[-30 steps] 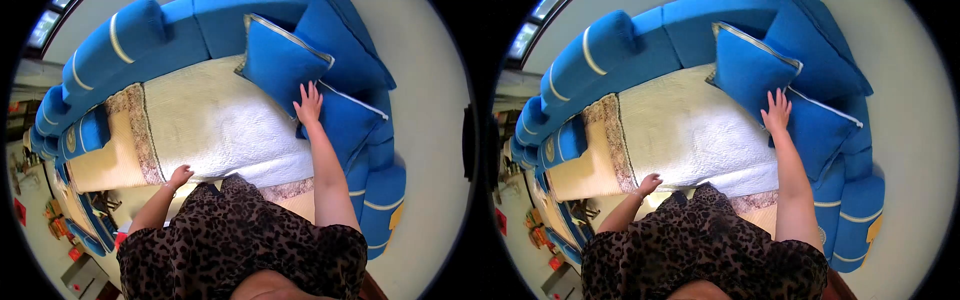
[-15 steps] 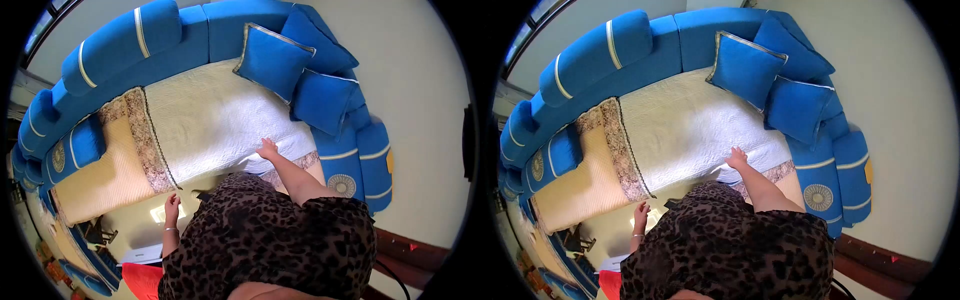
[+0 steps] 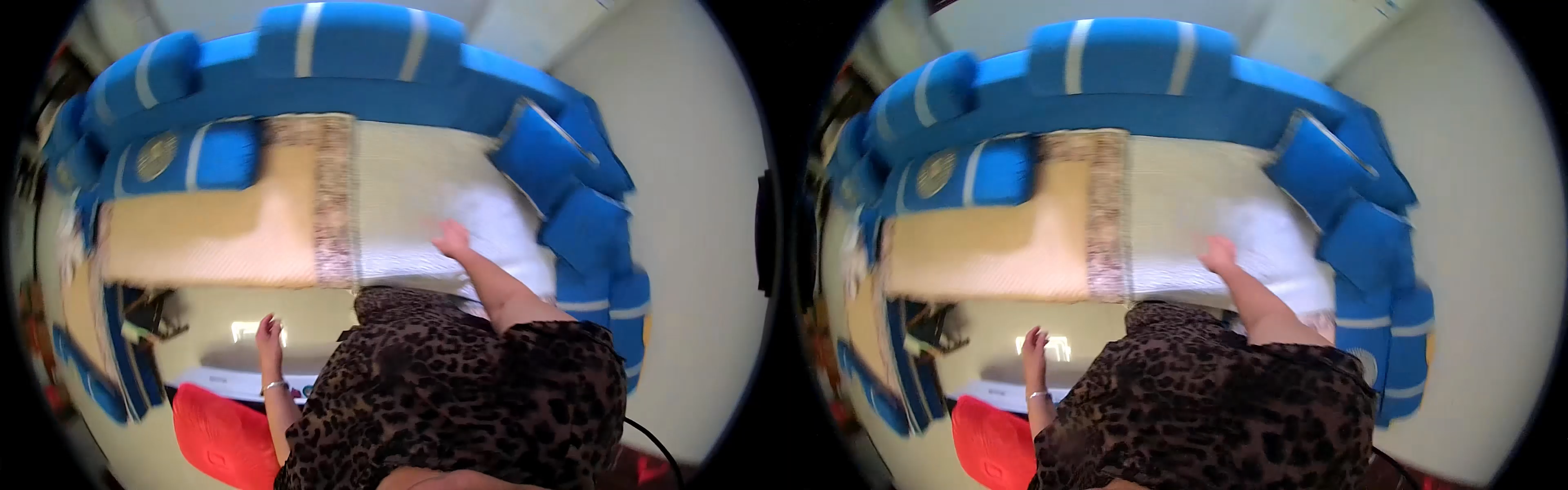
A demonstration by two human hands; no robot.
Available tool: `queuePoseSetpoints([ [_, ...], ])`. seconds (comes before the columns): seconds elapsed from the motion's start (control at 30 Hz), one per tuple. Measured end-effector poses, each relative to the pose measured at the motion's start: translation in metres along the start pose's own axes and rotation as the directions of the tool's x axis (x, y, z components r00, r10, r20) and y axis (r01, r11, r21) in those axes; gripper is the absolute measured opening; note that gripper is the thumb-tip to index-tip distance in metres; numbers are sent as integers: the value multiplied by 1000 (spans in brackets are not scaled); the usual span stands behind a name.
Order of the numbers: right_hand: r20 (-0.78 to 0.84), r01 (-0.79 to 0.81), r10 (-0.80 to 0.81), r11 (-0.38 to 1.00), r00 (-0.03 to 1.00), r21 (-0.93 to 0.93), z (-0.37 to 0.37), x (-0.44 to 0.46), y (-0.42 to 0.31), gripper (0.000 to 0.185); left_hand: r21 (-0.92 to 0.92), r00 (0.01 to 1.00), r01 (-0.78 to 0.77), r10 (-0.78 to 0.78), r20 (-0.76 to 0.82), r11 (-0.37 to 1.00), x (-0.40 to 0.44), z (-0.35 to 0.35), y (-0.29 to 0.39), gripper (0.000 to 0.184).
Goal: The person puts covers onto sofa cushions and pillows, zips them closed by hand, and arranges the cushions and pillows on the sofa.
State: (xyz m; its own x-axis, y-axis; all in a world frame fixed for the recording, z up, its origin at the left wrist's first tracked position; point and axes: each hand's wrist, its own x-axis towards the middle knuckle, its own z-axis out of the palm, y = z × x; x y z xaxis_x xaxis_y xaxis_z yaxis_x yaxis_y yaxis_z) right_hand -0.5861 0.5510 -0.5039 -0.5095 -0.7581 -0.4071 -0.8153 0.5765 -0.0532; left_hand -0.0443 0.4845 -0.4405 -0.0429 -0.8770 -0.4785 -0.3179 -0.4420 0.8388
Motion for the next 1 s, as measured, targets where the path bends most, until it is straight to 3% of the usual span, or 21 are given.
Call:
queuePoseSetpoints([
  [0.03, -31, 32, -33, 998, 999, -51, 8, 14, -7, 63, -71, 999, -30, 27, -35, 997, 13, -13, -21, 36],
  [0.13, 201, -159, 163, 987, 966, -38, -18, 60, -45, 67, 16, 989, -83, 84, -121, 996, -4, -36, 8, 35],
  [0.17, 185, -185, 176, 982, 967, 31, -26, 69, -60, 67, 60, 985, -94, 102, -139, 994, -10, -47, 14, 36],
  [0.27, 196, -269, 254, 962, 947, 52, -10, 127, -121, 63, 43, 977, 37, -27, -213, 998, -38, -95, 25, 36],
  [0.37, 219, -72, 87, 995, 972, -75, 8, 173, -238, 63, -40, 926, 112, -119, -357, 993, -53, -145, 5, 37],
  [0.47, 232, 233, -214, 971, 949, -58, -24, 124, -395, 63, -200, 847, 59, -155, -508, 978, -63, -171, -6, 39],
  [0.57, 237, 453, -456, 889, 858, 74, 10, 110, -529, 62, -238, 835, 95, -207, -510, 967, -51, -202, -19, 39],
  [0.73, 102, 752, -755, 655, 648, 66, 43, 42, -708, 60, -233, 885, 84, -180, -429, 969, -23, -288, -22, 40],
  [0.83, 116, 812, -810, 582, 574, 40, 66, 23, -768, 60, -188, 863, 77, -160, -480, 979, 8, -363, -47, 37],
  [1.0, 269, 730, -711, 682, 649, 42, 85, 13, -808, 57, -171, 876, 63, -137, -463, 983, 39, -469, -65, 37],
])
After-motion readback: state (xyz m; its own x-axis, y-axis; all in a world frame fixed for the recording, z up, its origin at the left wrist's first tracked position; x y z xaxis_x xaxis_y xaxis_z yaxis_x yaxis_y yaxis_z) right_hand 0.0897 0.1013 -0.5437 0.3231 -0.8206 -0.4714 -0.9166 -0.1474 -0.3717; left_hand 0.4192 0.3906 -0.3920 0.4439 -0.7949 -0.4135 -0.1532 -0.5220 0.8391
